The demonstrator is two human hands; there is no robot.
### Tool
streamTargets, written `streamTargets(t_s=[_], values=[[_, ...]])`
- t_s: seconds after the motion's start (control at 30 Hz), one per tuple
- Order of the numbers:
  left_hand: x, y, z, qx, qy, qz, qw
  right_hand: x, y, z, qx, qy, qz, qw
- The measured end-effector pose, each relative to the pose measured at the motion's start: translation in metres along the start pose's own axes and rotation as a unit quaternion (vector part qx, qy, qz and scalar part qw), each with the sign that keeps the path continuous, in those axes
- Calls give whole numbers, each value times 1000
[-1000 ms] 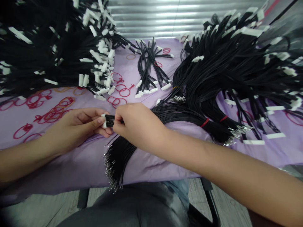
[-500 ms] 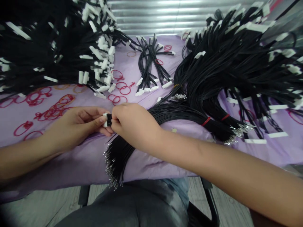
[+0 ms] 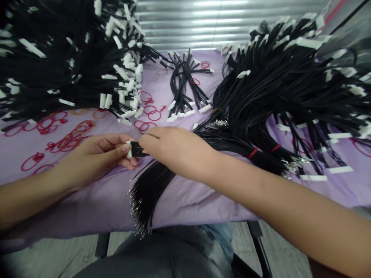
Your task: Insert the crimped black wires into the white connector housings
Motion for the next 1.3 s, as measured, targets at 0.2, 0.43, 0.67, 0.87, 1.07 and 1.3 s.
streamTargets(t_s=[0.2, 0.43, 0.67, 0.87, 1.07, 1.3], values=[[1, -1, -1, 12, 0, -2, 1000, 4, -4, -5, 80, -37, 82, 993], [1, -1, 0, 25, -16, 12, 999, 3, -1, -7, 101, -86, 94, 987], [1, -1, 0, 38, -21, 11, 999, 5, -10, -6, 151, -118, 125, 973], [0, -1, 0, 44, -12, 0, 999, 1, -9, -12, 27, 48, 155, 986], [-1, -2, -2, 38, -10, -12, 999, -7, 12, -12, -72, 139, 17, 988], [-1, -1, -1, 19, -7, -20, 1000, -8, 12, -13, -91, 152, 4, 984]])
Point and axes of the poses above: each hand's wrist, its own x-axis away from the middle knuckle, its own y-axis out of the palm, z = x × y, the point moved 3 cm from there along -x, towards the middle knuckle, and after that the axes turned 1 degree about -x, right-handed, at the moved point
